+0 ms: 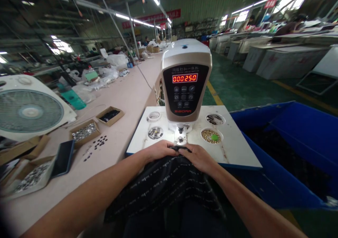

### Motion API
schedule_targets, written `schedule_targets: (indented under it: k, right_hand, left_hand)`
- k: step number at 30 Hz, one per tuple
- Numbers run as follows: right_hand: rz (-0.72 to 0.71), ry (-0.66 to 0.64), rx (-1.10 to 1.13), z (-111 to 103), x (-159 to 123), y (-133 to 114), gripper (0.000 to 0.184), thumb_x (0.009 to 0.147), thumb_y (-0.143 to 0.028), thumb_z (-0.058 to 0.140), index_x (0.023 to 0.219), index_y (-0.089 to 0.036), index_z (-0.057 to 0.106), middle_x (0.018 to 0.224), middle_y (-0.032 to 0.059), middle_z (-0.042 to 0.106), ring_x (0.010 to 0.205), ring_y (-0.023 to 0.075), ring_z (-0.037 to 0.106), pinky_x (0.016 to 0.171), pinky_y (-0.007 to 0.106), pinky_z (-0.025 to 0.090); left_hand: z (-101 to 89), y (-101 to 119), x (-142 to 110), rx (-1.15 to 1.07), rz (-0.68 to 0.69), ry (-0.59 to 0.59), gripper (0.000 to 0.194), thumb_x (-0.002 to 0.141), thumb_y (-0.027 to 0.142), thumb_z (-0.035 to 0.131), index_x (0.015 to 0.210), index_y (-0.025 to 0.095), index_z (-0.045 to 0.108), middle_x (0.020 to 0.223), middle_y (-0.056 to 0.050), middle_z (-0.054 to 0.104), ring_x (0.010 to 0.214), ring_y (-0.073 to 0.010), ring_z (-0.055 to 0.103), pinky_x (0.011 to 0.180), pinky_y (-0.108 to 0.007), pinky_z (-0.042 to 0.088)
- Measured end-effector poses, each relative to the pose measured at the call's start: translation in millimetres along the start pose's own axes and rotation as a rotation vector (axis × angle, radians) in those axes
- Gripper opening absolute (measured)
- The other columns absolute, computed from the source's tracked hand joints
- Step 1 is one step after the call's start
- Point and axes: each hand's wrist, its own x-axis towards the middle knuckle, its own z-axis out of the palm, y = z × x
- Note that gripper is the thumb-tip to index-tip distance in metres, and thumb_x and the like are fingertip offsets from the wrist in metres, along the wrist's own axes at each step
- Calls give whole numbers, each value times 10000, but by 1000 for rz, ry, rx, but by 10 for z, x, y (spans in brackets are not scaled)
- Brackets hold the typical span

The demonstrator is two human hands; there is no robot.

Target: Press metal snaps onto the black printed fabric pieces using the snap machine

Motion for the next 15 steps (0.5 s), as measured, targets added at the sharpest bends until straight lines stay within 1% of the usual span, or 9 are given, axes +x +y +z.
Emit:
schedule_targets:
  k: [3, 6, 11, 15]
  right_hand:
    - [31, 53, -45, -109, 209, 74, 422, 890, -559, 476, 763, -200, 658, 753, 43, 697, 746, 240, 628, 675, 322, 425]
    - [50, 79, -71, -177, 375, 134, 441, 878, -580, 470, 718, -200, 625, 694, 31, 662, 684, 225, 592, 630, 318, 396]
    - [50, 82, -85, -220, 526, 178, 429, 874, -572, 487, 721, -196, 625, 692, 17, 651, 691, 218, 585, 624, 309, 380]
    - [54, 72, -89, -238, 573, 173, 407, 869, -540, 501, 712, -190, 636, 685, 15, 644, 704, 221, 596, 630, 309, 381]
  left_hand:
    - [-98, 117, 269, 46, 11, 28, 229, 619, 319, 705, 773, 154, 671, 685, 18, 632, 650, -136, 564, 670, -270, 442]
    - [-181, 196, 445, 94, 6, 45, 213, 608, 306, 704, 747, 154, 650, 659, 19, 612, 624, -142, 549, 617, -267, 419]
    - [-270, 235, 524, 109, -18, 35, 235, 633, 320, 688, 794, 153, 657, 666, 12, 613, 615, -148, 550, 620, -273, 429]
    - [-302, 252, 539, 114, -32, 40, 230, 638, 334, 713, 761, 153, 641, 660, 12, 608, 613, -144, 538, 629, -273, 419]
